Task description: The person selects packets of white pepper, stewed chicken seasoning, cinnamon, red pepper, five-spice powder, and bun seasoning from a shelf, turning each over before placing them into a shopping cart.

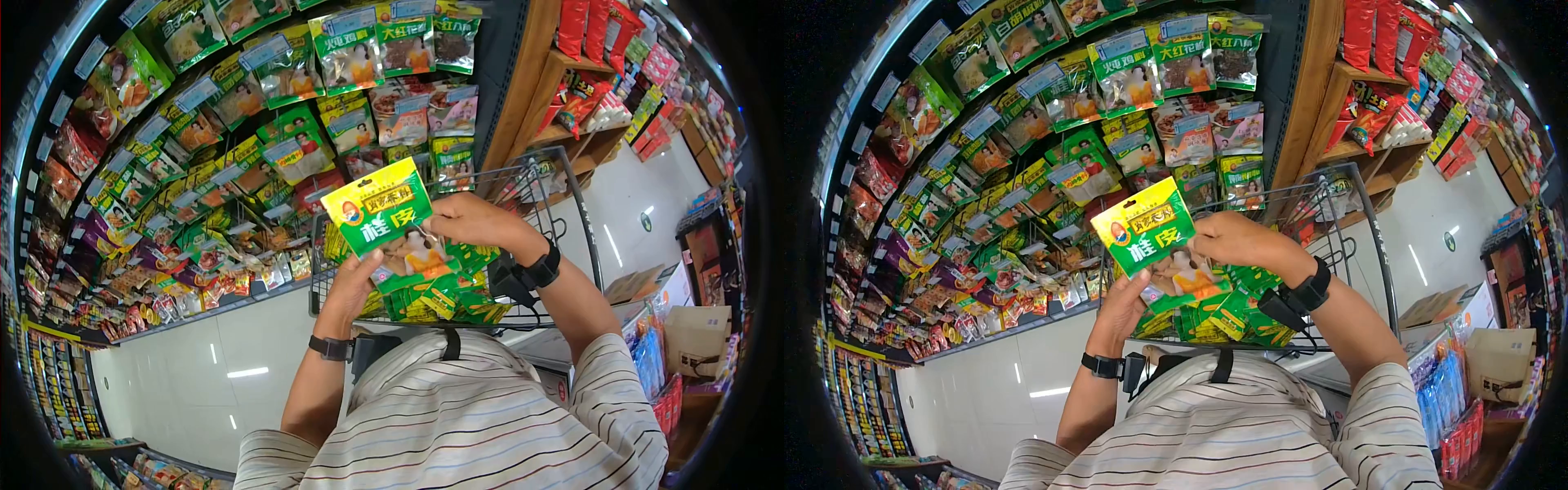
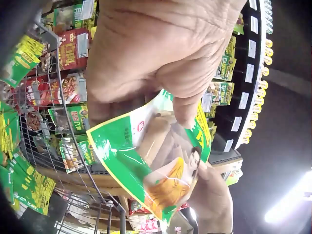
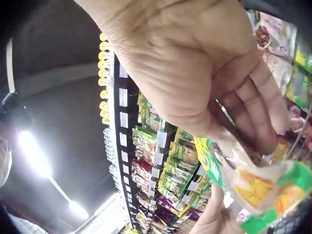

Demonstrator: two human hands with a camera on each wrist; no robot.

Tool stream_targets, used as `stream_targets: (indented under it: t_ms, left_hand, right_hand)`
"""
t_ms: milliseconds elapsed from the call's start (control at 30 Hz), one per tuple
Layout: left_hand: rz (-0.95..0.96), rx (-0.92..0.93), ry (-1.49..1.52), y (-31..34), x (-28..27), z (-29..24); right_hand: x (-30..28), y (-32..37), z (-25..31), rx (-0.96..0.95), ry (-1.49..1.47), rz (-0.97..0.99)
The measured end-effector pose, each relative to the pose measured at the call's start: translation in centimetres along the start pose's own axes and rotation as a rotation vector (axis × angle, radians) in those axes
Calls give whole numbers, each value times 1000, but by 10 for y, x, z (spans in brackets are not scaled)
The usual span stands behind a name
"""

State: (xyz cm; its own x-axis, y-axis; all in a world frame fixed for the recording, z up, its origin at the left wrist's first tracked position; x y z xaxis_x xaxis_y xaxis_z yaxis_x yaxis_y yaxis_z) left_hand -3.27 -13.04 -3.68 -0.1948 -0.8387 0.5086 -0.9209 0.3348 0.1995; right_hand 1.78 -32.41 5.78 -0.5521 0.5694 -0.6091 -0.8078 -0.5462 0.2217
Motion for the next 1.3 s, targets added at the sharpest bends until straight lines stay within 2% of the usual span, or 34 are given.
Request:
stream_targets:
  t_ms: [100,200,300,400,733,900,1000,1100,1300]
  left_hand:
    - [-30,-14,1,-1,-7,7]
    - [-93,-23,-16,2,-10,12]
    - [-116,-34,-30,4,-10,14]
    - [-141,-49,-54,2,-16,18]
    - [-154,-37,-118,-3,-13,6]
    - [-176,-3,-136,-11,-12,-3]
    - [-158,-35,-165,-17,-12,-8]
    - [-129,-59,-127,-28,-18,-5]
    - [-154,39,-182,-33,-10,-18]
  right_hand:
    - [14,-1,-5,-7,-281,0]
    - [23,-7,-11,-40,-279,42]
    - [32,-17,-31,-77,-397,28]
    - [40,-22,-44,-46,-467,27]
    - [44,-22,-54,46,-622,32]
    - [37,-21,-41,-84,-567,-105]
    - [36,-24,-46,22,-661,-54]
    - [32,-26,-47,12,-692,-54]
    - [25,-22,-41,32,-700,-85]
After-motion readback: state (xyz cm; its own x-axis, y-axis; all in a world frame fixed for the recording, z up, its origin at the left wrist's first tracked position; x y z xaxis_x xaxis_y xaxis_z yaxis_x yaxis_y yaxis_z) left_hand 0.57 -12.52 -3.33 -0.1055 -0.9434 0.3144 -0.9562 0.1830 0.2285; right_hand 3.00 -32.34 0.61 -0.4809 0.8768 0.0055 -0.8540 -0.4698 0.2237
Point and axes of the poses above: each hand's wrist, its own y-axis away from the middle knuckle, its own x-axis out of the palm, z = x × y, the point moved 7 cm from there along -y, towards the middle knuckle, and after that the axes turned 1 degree about y, right-handed, at the moved point
